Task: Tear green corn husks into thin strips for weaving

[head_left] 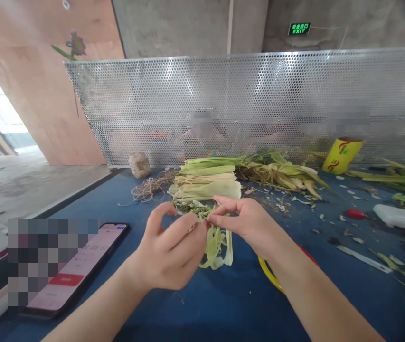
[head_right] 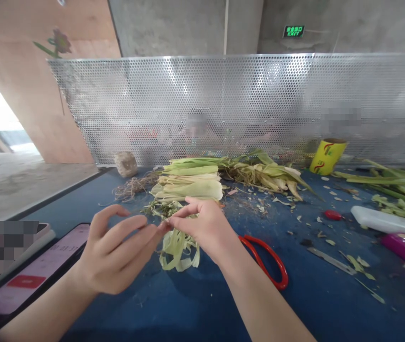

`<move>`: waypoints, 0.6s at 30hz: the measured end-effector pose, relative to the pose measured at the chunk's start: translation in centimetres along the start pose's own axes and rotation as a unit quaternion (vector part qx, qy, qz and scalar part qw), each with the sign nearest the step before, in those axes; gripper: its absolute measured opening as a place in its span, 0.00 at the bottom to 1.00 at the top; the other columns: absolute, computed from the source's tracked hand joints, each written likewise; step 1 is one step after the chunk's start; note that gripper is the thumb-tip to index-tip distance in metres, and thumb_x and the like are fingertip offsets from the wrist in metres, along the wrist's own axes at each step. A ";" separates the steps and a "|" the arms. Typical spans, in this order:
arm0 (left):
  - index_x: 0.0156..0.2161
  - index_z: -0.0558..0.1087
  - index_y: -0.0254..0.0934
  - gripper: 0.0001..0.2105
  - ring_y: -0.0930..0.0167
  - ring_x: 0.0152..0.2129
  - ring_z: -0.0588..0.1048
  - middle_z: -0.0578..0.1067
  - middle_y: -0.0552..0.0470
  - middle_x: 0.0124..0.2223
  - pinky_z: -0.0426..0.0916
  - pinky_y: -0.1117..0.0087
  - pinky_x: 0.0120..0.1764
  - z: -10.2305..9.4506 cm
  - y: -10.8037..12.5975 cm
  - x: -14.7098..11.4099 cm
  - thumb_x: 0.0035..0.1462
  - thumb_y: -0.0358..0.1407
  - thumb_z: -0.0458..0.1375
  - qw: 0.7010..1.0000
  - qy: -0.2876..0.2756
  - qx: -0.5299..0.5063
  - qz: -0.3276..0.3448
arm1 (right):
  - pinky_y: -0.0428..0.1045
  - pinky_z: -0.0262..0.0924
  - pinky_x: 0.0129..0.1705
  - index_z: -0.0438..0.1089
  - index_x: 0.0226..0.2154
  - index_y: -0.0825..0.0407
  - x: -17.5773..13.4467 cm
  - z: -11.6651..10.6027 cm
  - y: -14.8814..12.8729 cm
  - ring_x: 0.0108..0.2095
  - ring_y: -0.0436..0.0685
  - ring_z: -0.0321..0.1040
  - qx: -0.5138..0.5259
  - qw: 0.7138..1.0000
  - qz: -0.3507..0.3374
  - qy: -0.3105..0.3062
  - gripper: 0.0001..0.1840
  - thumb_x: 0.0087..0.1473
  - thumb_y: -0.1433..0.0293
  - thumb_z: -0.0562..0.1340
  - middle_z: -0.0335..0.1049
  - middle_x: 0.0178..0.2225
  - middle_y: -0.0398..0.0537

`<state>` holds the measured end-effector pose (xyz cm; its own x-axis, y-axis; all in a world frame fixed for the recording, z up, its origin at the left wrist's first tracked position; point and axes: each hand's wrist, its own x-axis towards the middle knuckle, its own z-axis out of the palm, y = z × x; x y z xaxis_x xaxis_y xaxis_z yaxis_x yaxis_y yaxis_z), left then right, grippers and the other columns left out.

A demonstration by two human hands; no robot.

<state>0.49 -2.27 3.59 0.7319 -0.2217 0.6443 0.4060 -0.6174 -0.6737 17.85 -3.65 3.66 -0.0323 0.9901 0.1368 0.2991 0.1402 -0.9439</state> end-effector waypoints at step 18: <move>0.27 0.67 0.35 0.04 0.70 0.27 0.69 0.71 0.52 0.26 0.63 0.64 0.33 0.6 -0.1 0.4 0.47 0.26 0.58 0.992 -0.040 -0.079 -0.091 | 0.65 0.44 0.53 0.74 0.24 0.50 -0.3 0.0 -1.1 0.55 0.69 0.52 -0.140 0.990 0.004 0.004 0.05 0.42 0.68 0.63 0.48 0.59 0.57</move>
<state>1.06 -1.86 3.66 0.6979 -0.0386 0.7151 0.4497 -0.7535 -0.4796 17.53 -4.13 4.60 -0.0217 0.9908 0.1339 0.5521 0.1236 -0.8246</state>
